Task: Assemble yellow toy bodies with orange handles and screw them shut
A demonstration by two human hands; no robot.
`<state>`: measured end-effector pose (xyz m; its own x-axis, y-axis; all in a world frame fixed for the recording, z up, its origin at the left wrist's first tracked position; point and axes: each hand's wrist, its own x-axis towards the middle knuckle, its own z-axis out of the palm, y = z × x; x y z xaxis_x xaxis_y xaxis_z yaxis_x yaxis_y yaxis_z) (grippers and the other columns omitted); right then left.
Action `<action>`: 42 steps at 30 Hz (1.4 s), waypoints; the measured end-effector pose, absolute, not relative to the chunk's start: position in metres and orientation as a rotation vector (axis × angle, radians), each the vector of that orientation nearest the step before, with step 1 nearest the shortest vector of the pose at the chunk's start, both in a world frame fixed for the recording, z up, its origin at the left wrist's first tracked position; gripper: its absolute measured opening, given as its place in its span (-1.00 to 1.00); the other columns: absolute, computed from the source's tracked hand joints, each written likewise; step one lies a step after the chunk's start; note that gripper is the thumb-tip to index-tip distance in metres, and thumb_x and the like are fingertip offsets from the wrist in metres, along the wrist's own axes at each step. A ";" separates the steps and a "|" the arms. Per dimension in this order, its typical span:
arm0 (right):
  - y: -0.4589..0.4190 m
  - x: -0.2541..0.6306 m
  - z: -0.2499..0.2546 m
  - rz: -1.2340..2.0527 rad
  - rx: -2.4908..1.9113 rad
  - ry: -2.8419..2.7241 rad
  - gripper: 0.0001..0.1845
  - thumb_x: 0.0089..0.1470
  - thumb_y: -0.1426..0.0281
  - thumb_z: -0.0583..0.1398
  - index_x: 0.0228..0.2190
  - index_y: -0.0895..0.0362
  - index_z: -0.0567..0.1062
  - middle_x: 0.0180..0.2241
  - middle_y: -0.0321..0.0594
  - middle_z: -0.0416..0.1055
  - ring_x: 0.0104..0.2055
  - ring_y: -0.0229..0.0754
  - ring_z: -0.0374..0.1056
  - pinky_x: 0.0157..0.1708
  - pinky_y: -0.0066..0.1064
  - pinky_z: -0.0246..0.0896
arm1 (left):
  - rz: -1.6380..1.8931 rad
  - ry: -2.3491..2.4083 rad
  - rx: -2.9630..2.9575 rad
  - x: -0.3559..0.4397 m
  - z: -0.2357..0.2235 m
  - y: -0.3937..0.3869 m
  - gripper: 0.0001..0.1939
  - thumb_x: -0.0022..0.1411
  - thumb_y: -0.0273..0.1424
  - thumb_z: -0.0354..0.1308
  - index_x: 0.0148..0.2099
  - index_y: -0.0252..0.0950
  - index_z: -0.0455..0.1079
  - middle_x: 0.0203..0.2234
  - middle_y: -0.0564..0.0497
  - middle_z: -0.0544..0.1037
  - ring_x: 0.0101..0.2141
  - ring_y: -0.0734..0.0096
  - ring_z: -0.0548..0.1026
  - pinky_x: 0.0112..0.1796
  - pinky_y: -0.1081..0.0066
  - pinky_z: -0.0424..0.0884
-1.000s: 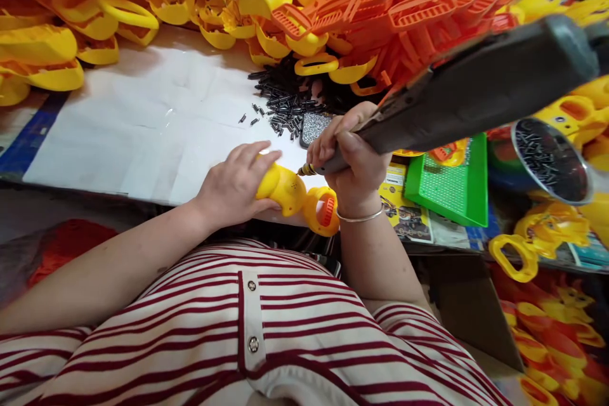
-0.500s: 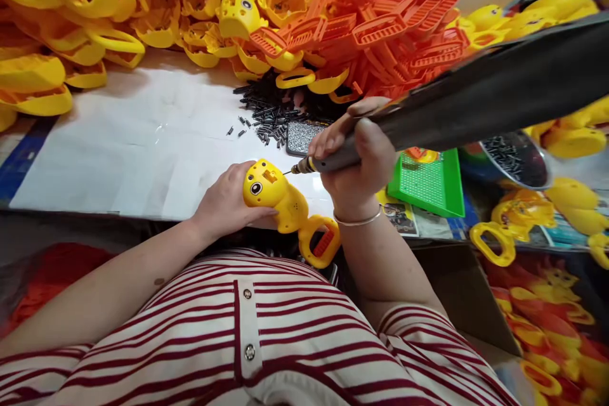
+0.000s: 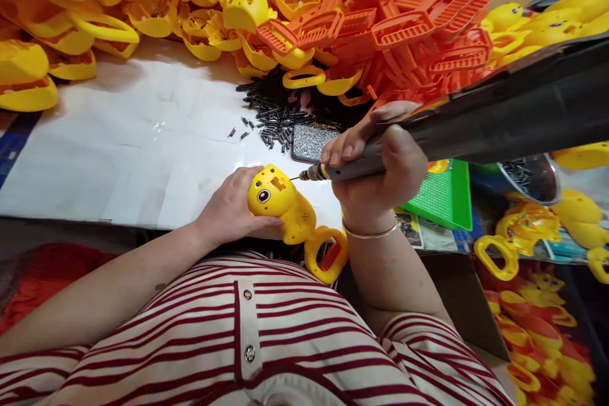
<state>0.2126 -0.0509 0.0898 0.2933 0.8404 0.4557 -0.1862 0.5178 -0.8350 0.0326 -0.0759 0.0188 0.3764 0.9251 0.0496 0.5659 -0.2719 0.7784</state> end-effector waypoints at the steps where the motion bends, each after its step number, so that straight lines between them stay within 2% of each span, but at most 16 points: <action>1: -0.050 0.213 0.089 0.800 -0.758 -1.072 -0.62 -0.06 -0.01 0.28 -0.41 -0.04 0.33 -0.72 -0.50 0.13 -0.73 -0.28 0.16 -0.69 -0.35 0.21 | 0.680 1.267 1.953 0.033 0.018 -0.075 -0.14 -0.14 -0.11 0.42 0.17 -0.22 0.19 0.05 -0.12 0.42 0.09 0.03 0.42 0.11 0.06 0.35; 5: -0.047 0.211 0.080 0.938 -0.798 -1.180 -0.58 -0.12 -0.01 0.34 -0.48 -0.01 0.32 -0.73 -0.48 0.19 -0.73 -0.27 0.19 -0.68 -0.34 0.23 | 0.711 1.195 1.885 0.033 0.012 -0.074 -0.15 -0.13 -0.11 0.42 0.17 -0.19 0.17 0.08 -0.11 0.41 0.08 0.07 0.43 0.08 0.09 0.39; 10: -0.042 0.210 0.078 0.975 -0.742 -1.200 -0.62 -0.15 0.06 0.38 -0.53 0.01 0.36 -0.74 -0.50 0.23 -0.76 -0.32 0.14 -0.73 -0.42 0.14 | 0.730 1.183 1.797 0.035 0.009 -0.074 -0.18 -0.10 -0.11 0.39 0.15 -0.22 0.16 0.09 -0.13 0.42 0.06 0.09 0.45 0.04 0.13 0.42; 19: -0.031 0.228 0.082 1.207 -0.671 -1.306 -0.59 -0.18 0.08 0.39 -0.55 0.00 0.30 -0.75 -0.51 0.21 -0.74 -0.30 0.15 -0.70 -0.39 0.19 | 0.776 1.168 1.786 0.037 0.010 -0.075 -0.20 -0.11 -0.09 0.39 0.13 -0.23 0.20 0.04 -0.14 0.47 0.02 0.11 0.49 0.03 0.15 0.45; 29: -0.028 0.227 0.075 1.244 -0.673 -1.359 -0.51 -0.23 0.02 0.39 -0.57 -0.02 0.23 -0.76 -0.52 0.18 -0.75 -0.30 0.12 -0.72 -0.38 0.17 | 0.777 1.148 1.757 0.038 0.008 -0.071 -0.19 -0.15 -0.10 0.41 0.12 -0.22 0.22 0.05 -0.14 0.47 0.02 0.08 0.49 0.03 0.11 0.43; 34: -0.037 0.225 0.072 1.092 -0.688 -1.300 -0.50 -0.22 0.00 0.38 -0.56 -0.02 0.21 -0.75 -0.53 0.14 -0.75 -0.30 0.10 -0.71 -0.39 0.16 | 0.786 1.143 1.804 0.037 0.008 -0.071 -0.20 -0.16 -0.11 0.41 0.11 -0.23 0.23 0.07 -0.14 0.47 0.03 0.09 0.48 0.04 0.13 0.43; 38: -0.048 0.221 0.081 0.914 -0.694 -1.200 -0.63 -0.12 0.10 0.35 -0.50 -0.01 0.30 -0.74 -0.53 0.16 -0.76 -0.33 0.08 -0.71 -0.43 0.12 | 0.782 1.160 1.818 0.038 0.006 -0.071 -0.20 -0.17 -0.12 0.41 0.10 -0.25 0.24 0.05 -0.15 0.49 0.02 0.08 0.50 0.04 0.11 0.44; 42: -0.050 0.210 0.099 0.747 -0.689 -1.219 -0.71 -0.02 0.07 0.28 -0.39 -0.05 0.36 -0.72 -0.52 0.12 -0.74 -0.31 0.12 -0.67 -0.41 0.15 | 0.785 1.174 1.805 0.040 0.006 -0.070 -0.23 -0.17 -0.13 0.41 0.09 -0.23 0.26 0.05 -0.12 0.49 0.02 0.10 0.50 0.04 0.11 0.43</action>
